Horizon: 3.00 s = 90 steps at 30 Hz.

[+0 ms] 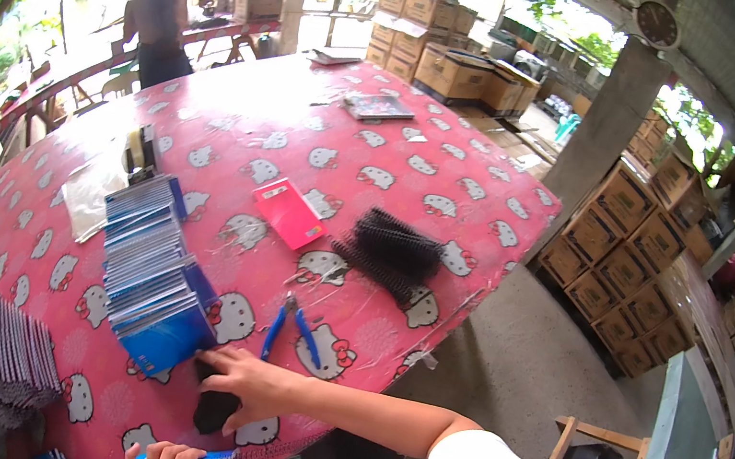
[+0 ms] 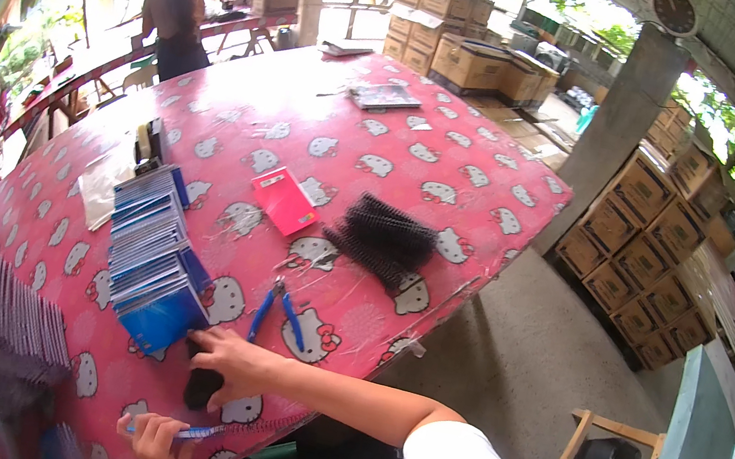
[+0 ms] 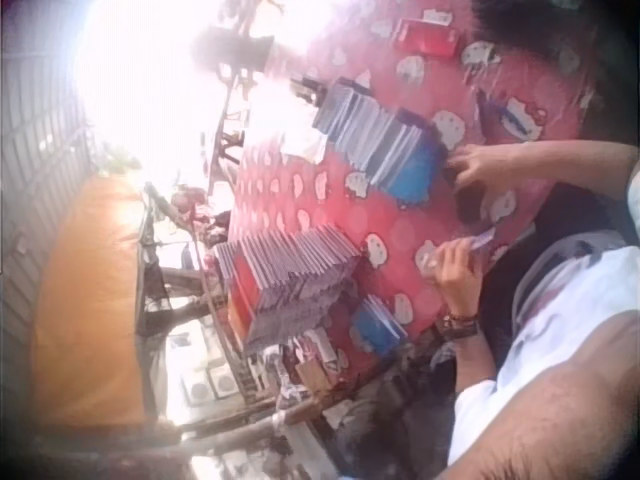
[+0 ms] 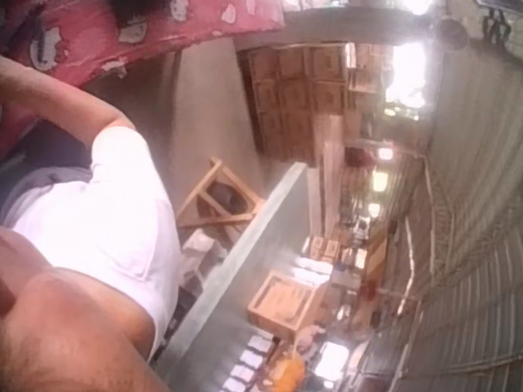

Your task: The person assembles notebooks by sliding black plastic coils through the holes of a stack of paper and covers.

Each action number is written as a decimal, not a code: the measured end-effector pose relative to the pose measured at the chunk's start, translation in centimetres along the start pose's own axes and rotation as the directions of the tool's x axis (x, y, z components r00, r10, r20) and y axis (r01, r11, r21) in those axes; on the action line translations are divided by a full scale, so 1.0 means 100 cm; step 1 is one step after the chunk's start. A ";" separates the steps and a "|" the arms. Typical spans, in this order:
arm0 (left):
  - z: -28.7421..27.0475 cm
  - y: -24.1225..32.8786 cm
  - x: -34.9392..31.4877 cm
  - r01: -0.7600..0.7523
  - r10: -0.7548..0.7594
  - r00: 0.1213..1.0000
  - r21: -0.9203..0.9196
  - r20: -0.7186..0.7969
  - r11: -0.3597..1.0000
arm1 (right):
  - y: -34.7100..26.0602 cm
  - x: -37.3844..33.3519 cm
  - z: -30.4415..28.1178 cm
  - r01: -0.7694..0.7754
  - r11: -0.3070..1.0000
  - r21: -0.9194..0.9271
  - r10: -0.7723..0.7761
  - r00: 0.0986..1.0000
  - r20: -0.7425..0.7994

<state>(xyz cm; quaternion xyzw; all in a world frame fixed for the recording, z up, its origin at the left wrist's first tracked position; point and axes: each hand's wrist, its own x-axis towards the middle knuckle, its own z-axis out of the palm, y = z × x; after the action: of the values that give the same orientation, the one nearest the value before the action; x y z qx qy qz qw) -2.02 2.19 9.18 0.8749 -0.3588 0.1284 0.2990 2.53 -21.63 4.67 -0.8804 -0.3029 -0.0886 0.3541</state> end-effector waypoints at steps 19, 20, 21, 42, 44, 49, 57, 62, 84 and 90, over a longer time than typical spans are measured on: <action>0.016 0.009 -0.009 0.160 -0.153 0.978 0.039 -0.140 0.986 | -0.043 -0.010 -0.031 -0.225 0.627 0.746 0.013 0.960 0.278; 0.015 0.009 -0.010 0.167 -0.162 0.978 0.024 -0.133 0.986 | -0.046 -0.008 -0.030 -0.219 0.562 0.797 -0.049 0.954 0.297; 0.014 0.009 -0.008 0.166 -0.164 0.979 0.008 -0.124 0.986 | -0.044 -0.006 -0.030 -0.188 0.776 0.602 0.010 0.958 0.287; 0.008 -0.008 -0.007 0.188 -0.110 0.897 0.143 -0.428 0.972 | -0.043 0.014 -0.016 -0.277 0.690 0.669 0.061 0.943 0.327; 0.006 -0.018 -0.018 0.213 -0.341 0.850 -0.331 -0.402 0.919 | -0.030 0.018 -0.013 -0.370 0.767 0.525 0.174 0.907 0.385; 0.032 -0.032 -0.036 0.234 -0.585 0.810 -0.896 -0.034 0.377 | -0.040 0.022 -0.012 -0.277 0.720 0.636 0.042 0.932 0.359; 0.025 -0.039 -0.040 0.258 -0.486 0.874 -0.843 -0.005 0.473 | -0.042 0.050 -0.016 -0.319 0.800 0.507 0.135 0.921 0.366; 0.039 -0.046 -0.033 0.218 -0.398 0.917 -0.855 0.015 0.470 | -0.041 0.038 -0.013 -0.299 0.377 0.877 0.022 0.949 0.314; 0.009 0.006 0.027 0.212 -0.438 0.879 -0.671 -0.187 0.710 | -0.089 0.029 -0.029 -0.037 0.942 0.334 0.126 0.960 -0.250; 0.012 0.004 0.027 0.181 -0.447 0.873 -0.721 -0.196 0.669 | -0.082 0.025 -0.039 -0.153 0.721 0.676 0.287 0.954 -0.090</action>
<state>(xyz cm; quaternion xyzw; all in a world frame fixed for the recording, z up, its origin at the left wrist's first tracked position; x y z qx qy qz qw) -0.39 -0.29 9.56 0.7131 -0.1611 0.0893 0.6764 -0.16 -18.40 13.12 -0.7149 -0.1725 -0.0154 0.6774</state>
